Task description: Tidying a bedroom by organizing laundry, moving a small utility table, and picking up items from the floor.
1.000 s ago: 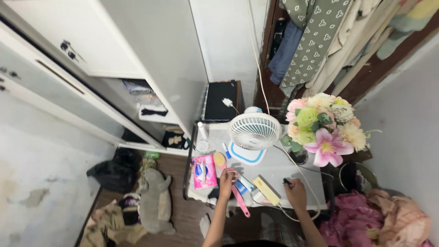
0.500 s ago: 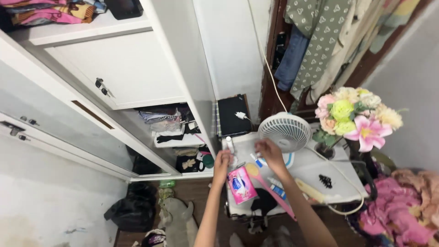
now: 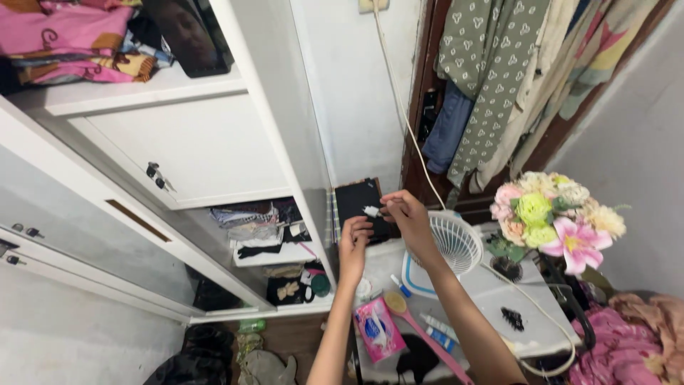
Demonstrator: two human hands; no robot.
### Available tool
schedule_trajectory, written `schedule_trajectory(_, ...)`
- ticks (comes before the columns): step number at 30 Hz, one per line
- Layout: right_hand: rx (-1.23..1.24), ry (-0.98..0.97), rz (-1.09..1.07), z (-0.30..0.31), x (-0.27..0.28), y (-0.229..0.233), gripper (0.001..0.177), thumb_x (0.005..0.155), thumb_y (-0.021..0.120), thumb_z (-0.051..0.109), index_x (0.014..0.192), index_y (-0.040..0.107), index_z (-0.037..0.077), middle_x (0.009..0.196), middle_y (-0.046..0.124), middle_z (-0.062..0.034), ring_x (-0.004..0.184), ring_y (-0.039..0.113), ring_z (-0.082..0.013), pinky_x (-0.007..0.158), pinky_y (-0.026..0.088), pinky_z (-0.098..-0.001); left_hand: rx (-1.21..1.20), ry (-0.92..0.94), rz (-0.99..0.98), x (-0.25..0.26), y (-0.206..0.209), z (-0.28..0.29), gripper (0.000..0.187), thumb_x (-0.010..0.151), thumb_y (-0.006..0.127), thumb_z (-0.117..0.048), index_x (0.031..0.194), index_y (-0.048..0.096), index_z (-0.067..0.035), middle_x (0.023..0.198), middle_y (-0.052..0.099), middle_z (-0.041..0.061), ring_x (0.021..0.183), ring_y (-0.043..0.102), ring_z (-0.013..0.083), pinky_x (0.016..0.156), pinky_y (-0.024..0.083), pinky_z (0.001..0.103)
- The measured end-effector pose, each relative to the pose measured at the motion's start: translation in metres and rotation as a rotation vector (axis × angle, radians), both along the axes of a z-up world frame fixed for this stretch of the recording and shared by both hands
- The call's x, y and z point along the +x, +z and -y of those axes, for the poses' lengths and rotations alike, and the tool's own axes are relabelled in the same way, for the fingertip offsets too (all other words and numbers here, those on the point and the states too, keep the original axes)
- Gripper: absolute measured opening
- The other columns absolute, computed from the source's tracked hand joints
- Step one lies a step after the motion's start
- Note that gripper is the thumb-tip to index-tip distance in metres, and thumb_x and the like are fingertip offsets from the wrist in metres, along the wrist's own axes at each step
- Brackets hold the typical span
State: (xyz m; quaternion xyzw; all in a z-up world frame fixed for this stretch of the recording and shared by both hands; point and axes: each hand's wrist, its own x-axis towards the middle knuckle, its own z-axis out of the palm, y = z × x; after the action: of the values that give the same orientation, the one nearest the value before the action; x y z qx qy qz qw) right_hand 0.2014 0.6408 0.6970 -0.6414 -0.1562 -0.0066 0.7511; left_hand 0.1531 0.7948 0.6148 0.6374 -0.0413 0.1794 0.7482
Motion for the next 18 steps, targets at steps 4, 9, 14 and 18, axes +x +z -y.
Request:
schedule_trajectory(4, -0.04, -0.003, 0.069, -0.008, 0.048, 0.022, 0.017, 0.103, 0.058, 0.013, 0.113, 0.065, 0.002, 0.108, 0.073, -0.0065, 0.097, 0.072, -0.0123, 0.079, 0.06, -0.0273, -0.02, 0.078, 0.041, 0.029, 0.032, -0.01, 0.032, 0.099, 0.05, -0.006, 0.131, 0.054, -0.003, 0.115, 0.069, 0.008, 0.099, 0.066, 0.0141, 0.083, 0.052, 0.026)
schedule_trajectory(9, -0.095, -0.069, 0.246, -0.026, 0.093, 0.064, 0.016, 0.099, 0.059, 0.009, 0.11, 0.066, 0.0, 0.105, 0.073, -0.0047, 0.093, 0.071, -0.0102, 0.076, 0.059, -0.0261, -0.087, 0.045, 0.078, 0.065, 0.053, -0.016, 0.03, 0.103, 0.05, -0.009, 0.132, 0.054, -0.002, 0.117, 0.069, 0.01, 0.101, 0.066, 0.0154, 0.087, 0.052, 0.028)
schedule_trajectory(14, -0.133, -0.11, 0.249, -0.035, 0.149, 0.061, 0.017, 0.096, 0.061, 0.009, 0.109, 0.068, 0.001, 0.096, 0.074, -0.0053, 0.086, 0.071, -0.0113, 0.074, 0.056, -0.0253, -0.047, 0.007, 0.132, 0.079, 0.074, -0.01, 0.033, 0.099, 0.049, -0.002, 0.132, 0.054, 0.001, 0.119, 0.068, 0.013, 0.104, 0.065, 0.019, 0.094, 0.051, 0.03)
schedule_trajectory(18, -0.044, -0.069, 0.242, -0.039, 0.197, 0.039, 0.018, 0.096, 0.061, 0.01, 0.11, 0.068, 0.002, 0.092, 0.073, -0.0065, 0.081, 0.069, -0.0129, 0.072, 0.055, -0.0257, 0.029, 0.151, 0.145, 0.074, 0.103, -0.023, 0.032, 0.096, 0.052, 0.001, 0.128, 0.056, 0.001, 0.118, 0.068, 0.014, 0.108, 0.067, 0.0205, 0.097, 0.051, 0.032)
